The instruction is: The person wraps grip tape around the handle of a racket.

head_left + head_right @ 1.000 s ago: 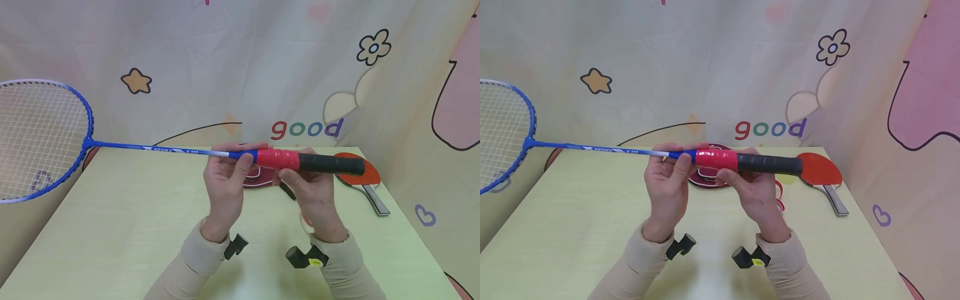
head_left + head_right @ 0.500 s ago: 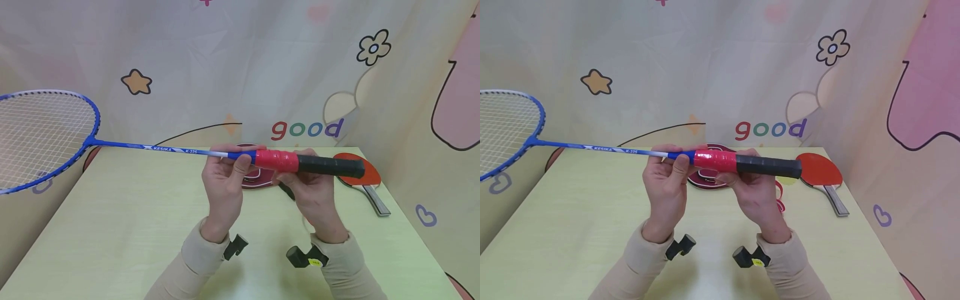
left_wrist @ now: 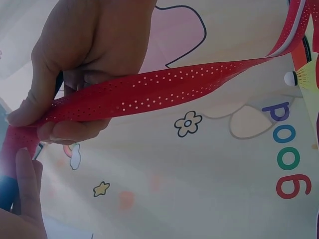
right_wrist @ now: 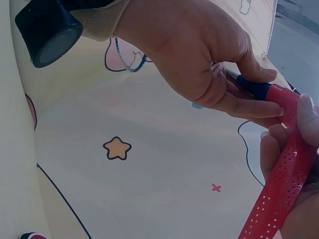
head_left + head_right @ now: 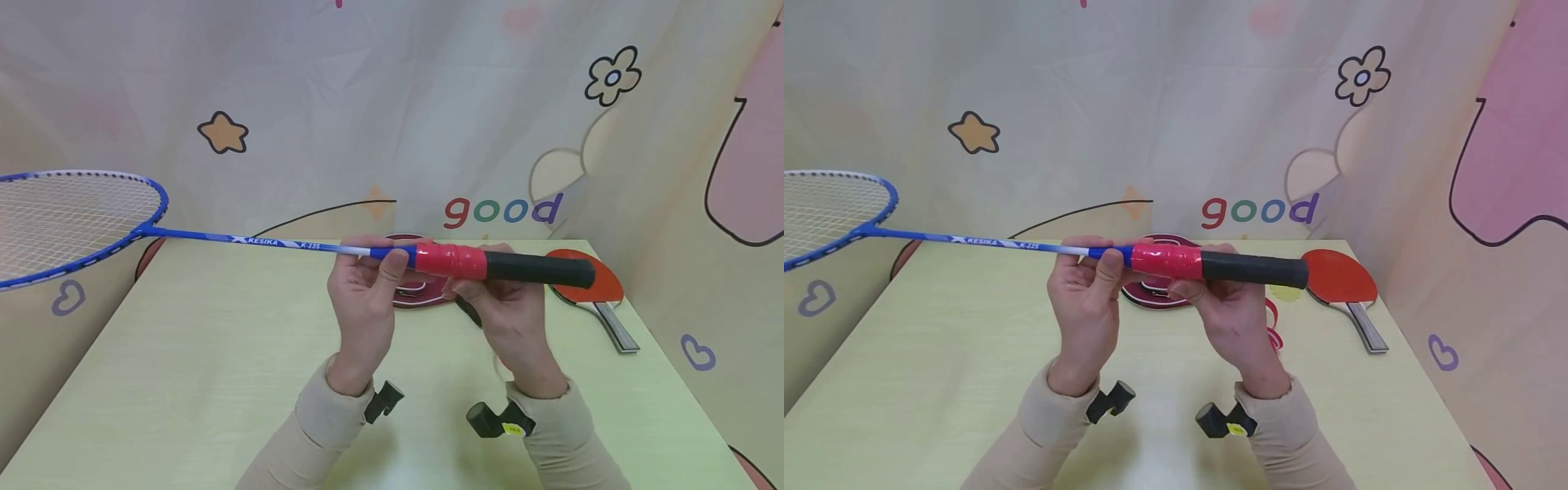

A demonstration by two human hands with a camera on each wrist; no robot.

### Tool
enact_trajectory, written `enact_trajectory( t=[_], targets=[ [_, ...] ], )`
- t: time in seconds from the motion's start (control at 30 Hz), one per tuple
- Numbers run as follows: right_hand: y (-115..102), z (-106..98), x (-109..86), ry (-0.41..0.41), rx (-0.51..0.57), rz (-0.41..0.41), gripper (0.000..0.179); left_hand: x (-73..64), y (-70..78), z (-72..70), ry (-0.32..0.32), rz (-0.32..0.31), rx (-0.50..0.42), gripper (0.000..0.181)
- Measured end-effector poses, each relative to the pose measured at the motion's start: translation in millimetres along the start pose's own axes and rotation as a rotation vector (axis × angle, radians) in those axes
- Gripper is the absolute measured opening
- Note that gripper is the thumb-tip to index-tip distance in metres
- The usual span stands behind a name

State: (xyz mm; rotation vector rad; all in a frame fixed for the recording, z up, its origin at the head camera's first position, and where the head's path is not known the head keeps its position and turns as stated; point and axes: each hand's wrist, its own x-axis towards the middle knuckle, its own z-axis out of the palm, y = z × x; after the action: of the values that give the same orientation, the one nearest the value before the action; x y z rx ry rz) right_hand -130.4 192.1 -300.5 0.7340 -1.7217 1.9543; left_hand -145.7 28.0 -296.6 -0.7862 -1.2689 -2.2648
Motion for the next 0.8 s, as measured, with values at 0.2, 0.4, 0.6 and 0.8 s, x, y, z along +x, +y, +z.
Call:
enact_trajectory(
  t=[0.2, 0.4, 0.6, 0.8],
  targets=[
    [-1.2, 2.0, -2.0, 0.013, 0.060, 0.030, 0.043, 0.9, -0.1, -0.1, 0.011, -0.002, -0.013, 0.047],
    [-3.9, 3.7, -4.0, 0.035, 0.027, 0.031, 0.037, 0.1, -0.7, -0.5, 0.015, -0.006, -0.022, 0.042],
    [-2.9, 3.9, -4.5, 0.076, 0.020, 0.031, 0.032, -1.7, -0.9, 0.1, -0.020, -0.018, -0.032, 0.034],
    [-3.9, 3.9, -4.7, 0.102, 0.018, 0.060, 0.024, 0.6, -0.8, 1.7, -0.111, 0.020, -0.071, 0.027]
  ],
)
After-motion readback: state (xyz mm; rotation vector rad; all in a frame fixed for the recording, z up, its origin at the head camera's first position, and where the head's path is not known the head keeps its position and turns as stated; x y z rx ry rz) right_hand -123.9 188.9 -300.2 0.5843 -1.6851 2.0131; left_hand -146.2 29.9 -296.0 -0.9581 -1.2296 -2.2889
